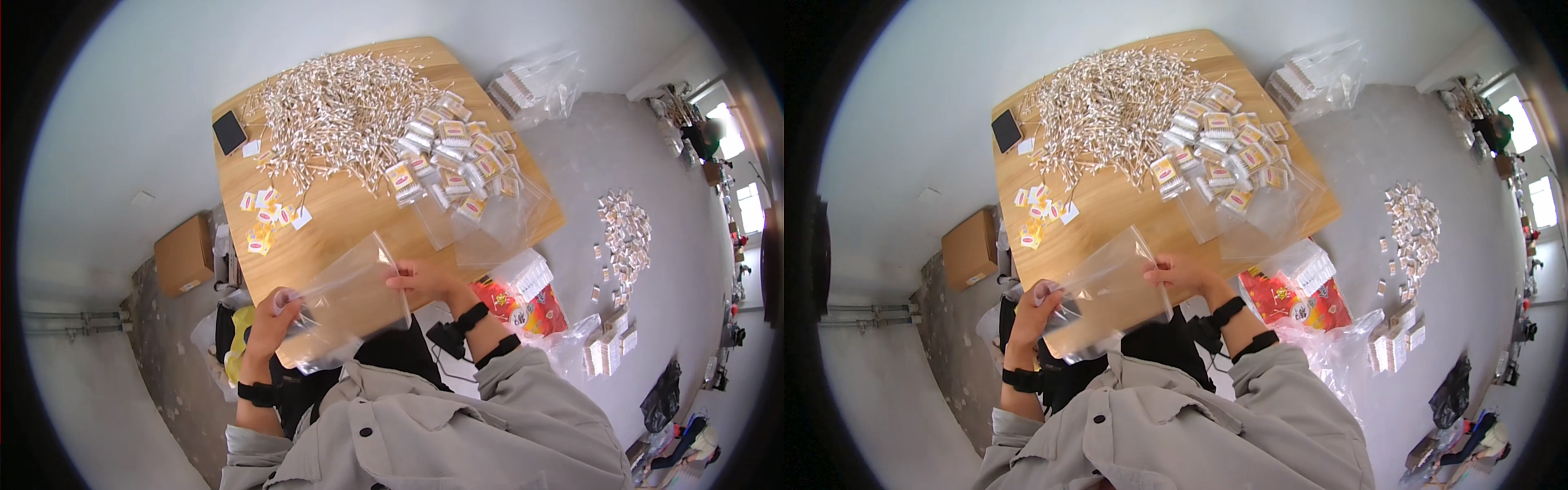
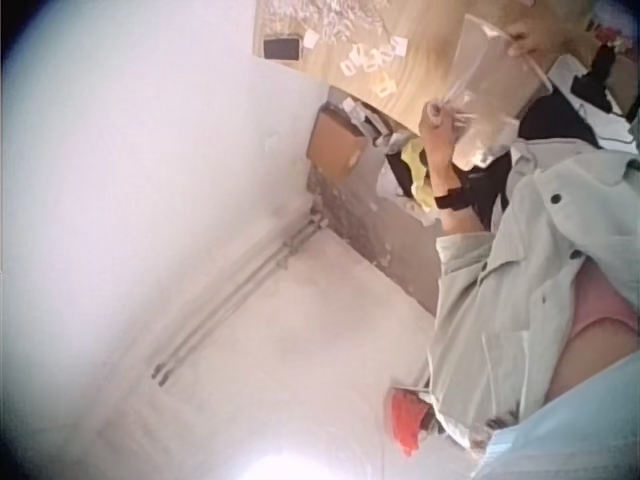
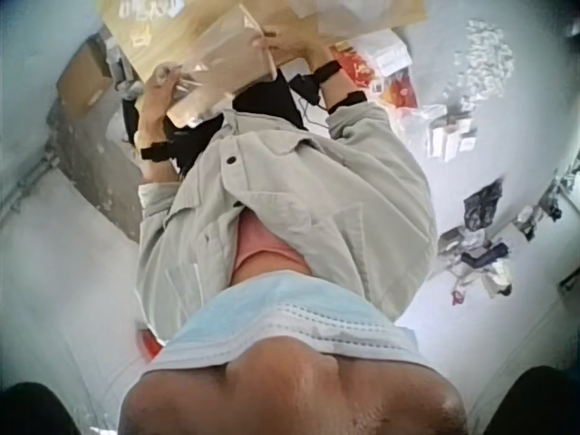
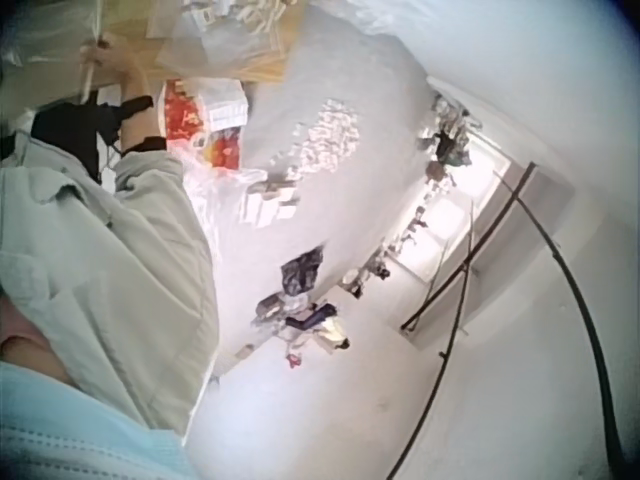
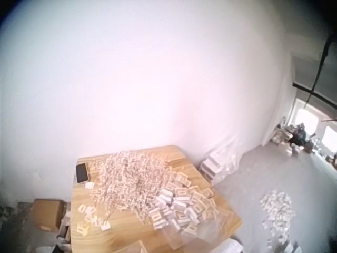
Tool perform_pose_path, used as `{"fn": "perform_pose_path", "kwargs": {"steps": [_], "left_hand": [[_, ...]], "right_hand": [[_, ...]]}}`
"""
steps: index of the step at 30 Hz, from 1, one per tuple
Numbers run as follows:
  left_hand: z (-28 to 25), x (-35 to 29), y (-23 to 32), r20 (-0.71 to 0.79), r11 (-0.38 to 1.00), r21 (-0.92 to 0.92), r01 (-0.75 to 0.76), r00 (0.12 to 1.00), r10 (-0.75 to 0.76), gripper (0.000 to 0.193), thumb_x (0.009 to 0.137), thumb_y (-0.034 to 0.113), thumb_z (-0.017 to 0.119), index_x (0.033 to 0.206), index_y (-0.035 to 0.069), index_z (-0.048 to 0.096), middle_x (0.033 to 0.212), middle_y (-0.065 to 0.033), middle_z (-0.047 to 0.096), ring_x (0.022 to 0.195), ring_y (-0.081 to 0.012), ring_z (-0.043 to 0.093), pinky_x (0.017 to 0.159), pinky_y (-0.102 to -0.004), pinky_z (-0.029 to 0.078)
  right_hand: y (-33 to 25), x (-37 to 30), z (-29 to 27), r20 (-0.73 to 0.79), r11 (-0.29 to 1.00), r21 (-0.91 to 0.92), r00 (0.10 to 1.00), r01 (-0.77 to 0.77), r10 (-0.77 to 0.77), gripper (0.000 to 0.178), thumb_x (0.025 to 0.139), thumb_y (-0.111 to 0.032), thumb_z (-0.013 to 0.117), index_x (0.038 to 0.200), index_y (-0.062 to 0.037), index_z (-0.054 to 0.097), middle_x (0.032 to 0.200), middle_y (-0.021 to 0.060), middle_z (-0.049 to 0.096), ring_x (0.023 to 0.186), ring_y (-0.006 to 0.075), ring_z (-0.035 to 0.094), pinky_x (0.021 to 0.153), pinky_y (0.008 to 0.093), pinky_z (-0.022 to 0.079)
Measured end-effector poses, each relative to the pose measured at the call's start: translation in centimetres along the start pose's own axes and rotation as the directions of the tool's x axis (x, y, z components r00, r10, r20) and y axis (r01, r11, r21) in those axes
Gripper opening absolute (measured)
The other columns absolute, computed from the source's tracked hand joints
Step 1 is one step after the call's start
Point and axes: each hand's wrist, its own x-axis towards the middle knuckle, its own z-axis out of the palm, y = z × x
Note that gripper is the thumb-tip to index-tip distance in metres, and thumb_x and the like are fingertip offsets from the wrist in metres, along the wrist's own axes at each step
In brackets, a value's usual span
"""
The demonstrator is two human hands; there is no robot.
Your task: The recorder is counting and packing small bundles of cotton swabs into plastic bags.
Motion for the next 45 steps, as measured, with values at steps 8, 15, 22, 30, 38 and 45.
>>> {"fn": "perform_pose_path", "kwargs": {"steps": [8,15,22,30,38,45], "left_hand": [[6.8,1.1,2.3,-0.240,0.950,0.275,-0.151,0.946,0.220,0.040,0.074,0.016,0.075,0.103,0.000,0.052,0.090,-0.0099,0.058,0.081,-0.0197,0.058,0.072,-0.0299,0.047],[11.8,2.0,2.4,-0.146,0.978,-0.114,-0.174,0.977,0.157,0.029,0.081,0.013,0.070,0.099,-0.002,0.053,0.088,-0.0073,0.062,0.079,-0.0123,0.060,0.069,-0.0241,0.048],[11.0,1.2,2.7,-0.176,0.974,-0.188,-0.124,0.980,0.091,0.011,0.089,0.006,0.058,0.095,-0.003,0.055,0.091,-0.0100,0.065,0.084,-0.0120,0.063,0.071,-0.0233,0.049],[10.1,-0.1,3.9,-0.145,0.810,0.448,-0.379,0.863,0.484,0.010,0.083,0.004,0.063,0.091,-0.003,0.065,0.082,-0.0084,0.062,0.069,-0.0164,0.061,0.065,-0.0243,0.047],[10.8,0.7,2.3,-0.178,0.984,0.090,-0.155,0.969,0.169,0.012,0.078,0.005,0.069,0.087,-0.002,0.064,0.073,-0.0092,0.064,0.065,-0.0119,0.061,0.060,-0.0246,0.048],[10.6,1.3,1.4,0.079,0.964,-0.267,-0.010,0.996,0.032,0.011,0.083,0.004,0.065,0.092,-0.003,0.063,0.080,-0.0041,0.064,0.074,-0.0094,0.058,0.072,-0.0231,0.047]], "right_hand": [[-1.9,-1.5,7.1,-0.604,0.883,-0.450,0.682,0.134,-0.412,0.031,0.081,-0.019,0.066,0.106,-0.0042,0.059,0.078,0.0042,0.060,0.069,0.0148,0.060,0.058,0.0272,0.046],[-3.5,-2.5,10.5,-0.380,0.748,-0.521,0.672,0.411,-0.635,0.040,0.081,-0.006,0.062,0.119,-0.0021,0.049,0.104,0.0121,0.056,0.089,0.0209,0.062,0.070,0.0322,0.052],[-3.4,-2.7,9.4,-0.321,0.892,0.075,0.858,0.445,-0.401,0.040,0.085,0.000,0.054,0.124,-0.0002,0.044,0.116,0.0117,0.052,0.106,0.0207,0.058,0.086,0.0298,0.049],[-4.1,-3.2,8.8,-0.333,0.933,0.111,0.898,0.341,-0.288,0.035,0.089,-0.010,0.060,0.120,0.0004,0.046,0.112,0.0101,0.054,0.103,0.0162,0.058,0.084,0.0274,0.049],[-3.6,-2.7,9.7,-0.370,0.912,0.040,0.854,0.408,-0.366,0.033,0.087,-0.013,0.064,0.114,0.0013,0.052,0.099,0.0070,0.059,0.091,0.0110,0.059,0.079,0.0251,0.050],[-2.5,-2.3,8.9,-0.430,0.929,0.202,0.880,0.312,-0.202,0.027,0.091,-0.021,0.059,0.103,0.0035,0.059,0.087,0.0043,0.062,0.078,0.0077,0.059,0.070,0.0220,0.050]]}}
